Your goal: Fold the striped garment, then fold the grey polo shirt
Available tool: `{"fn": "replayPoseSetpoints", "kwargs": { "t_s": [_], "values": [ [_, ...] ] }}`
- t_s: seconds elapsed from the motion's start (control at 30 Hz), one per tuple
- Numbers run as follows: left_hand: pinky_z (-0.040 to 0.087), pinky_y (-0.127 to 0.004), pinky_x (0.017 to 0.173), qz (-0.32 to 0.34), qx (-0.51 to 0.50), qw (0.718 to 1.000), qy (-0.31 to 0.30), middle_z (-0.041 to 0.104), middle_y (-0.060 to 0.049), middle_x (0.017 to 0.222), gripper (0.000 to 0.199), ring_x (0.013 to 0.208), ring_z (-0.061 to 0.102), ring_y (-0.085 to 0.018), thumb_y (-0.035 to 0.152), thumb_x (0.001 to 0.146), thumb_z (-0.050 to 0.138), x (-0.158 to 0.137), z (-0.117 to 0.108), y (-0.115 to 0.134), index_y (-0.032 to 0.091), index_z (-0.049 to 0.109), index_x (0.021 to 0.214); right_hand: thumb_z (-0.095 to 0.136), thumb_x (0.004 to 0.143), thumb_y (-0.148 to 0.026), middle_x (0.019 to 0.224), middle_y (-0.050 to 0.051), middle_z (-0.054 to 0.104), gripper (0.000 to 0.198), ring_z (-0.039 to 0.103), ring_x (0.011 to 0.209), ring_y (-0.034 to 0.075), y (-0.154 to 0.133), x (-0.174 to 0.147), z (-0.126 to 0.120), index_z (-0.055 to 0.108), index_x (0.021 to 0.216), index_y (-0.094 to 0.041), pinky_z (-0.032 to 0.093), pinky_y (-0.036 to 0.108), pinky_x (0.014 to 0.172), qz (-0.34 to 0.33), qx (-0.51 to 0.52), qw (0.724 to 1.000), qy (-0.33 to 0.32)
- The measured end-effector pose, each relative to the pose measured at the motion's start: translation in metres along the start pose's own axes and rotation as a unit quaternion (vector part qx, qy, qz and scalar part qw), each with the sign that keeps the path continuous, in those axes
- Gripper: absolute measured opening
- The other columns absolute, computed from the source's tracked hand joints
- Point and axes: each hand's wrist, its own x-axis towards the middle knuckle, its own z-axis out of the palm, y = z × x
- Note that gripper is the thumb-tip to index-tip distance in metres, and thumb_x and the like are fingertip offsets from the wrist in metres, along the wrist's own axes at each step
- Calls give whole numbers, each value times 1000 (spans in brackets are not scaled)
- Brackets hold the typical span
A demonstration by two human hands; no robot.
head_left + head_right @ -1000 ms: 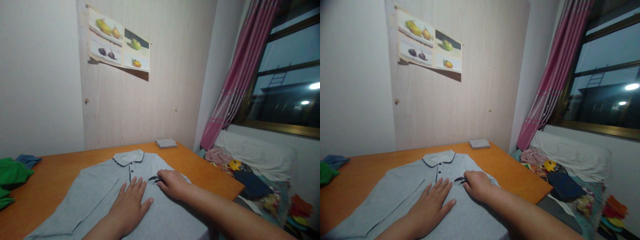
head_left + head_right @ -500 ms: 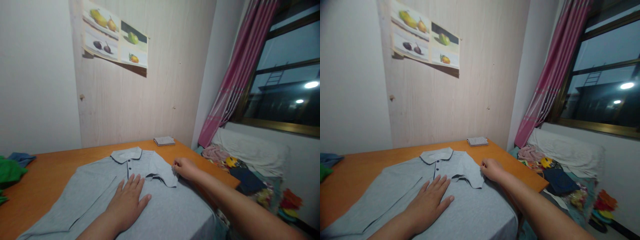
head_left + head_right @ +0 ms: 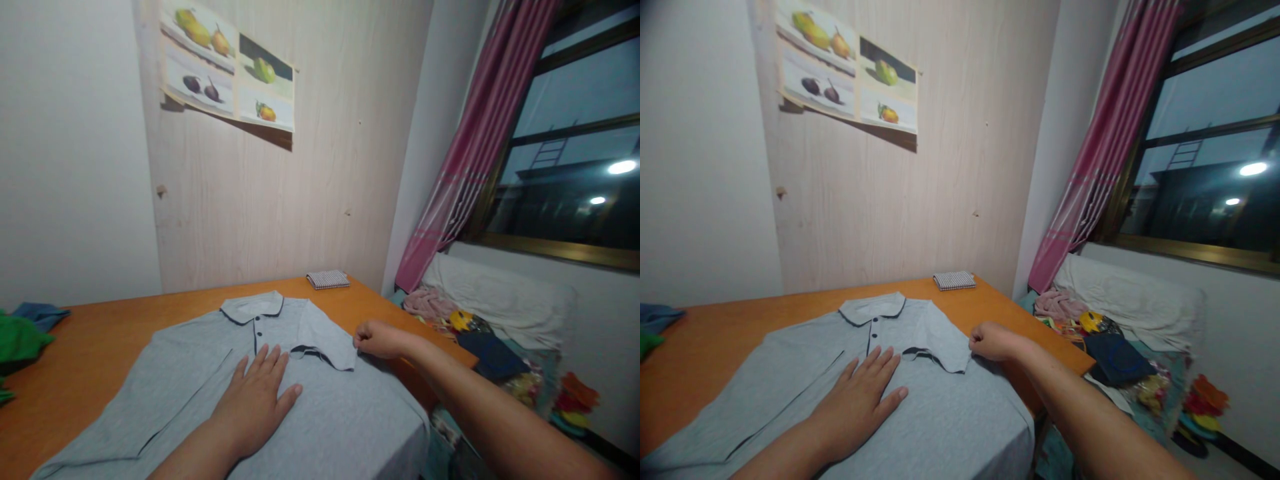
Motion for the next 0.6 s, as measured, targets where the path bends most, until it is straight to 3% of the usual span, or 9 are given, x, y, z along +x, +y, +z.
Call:
{"fn": "replayPoseSetpoints", "kwargs": {
  "t_s": [0.23, 0.43, 0.6],
  "values": [
    [11, -60, 123, -1, -5, 1000, 1, 22, -9, 165, 81, 154, 11, -32, 71, 95, 22, 0, -2, 1, 19, 34, 157, 61, 82, -20, 64, -2, 58, 12, 48, 61, 11, -9, -10, -10, 63, 70, -19, 26, 25, 56, 45, -37, 997, 55],
    [11, -60, 123, -1, -2, 1000, 1, 22, -9, 165, 80, 154, 11, -32, 70, 96, 23, -1, -2, 3, 19, 35, 156, 59, 85, -21, 85, 1, 65, 10, 56, 76, 14, -55, -5, -3, 68, 90, -19, 36, 23, 66, -109, 28, 988, 102],
    [11, -60, 123, 0, -3, 1000, 0, 21, -9, 165, 79, 154, 11, -32, 70, 96, 24, -3, -3, 3, 20, 35, 156, 67, 85, -44, 108, 9, 65, 41, 59, 95, 22, -97, 3, 19, 66, 119, -21, 42, 29, 78, -203, -52, 973, 102]
  ]
}}
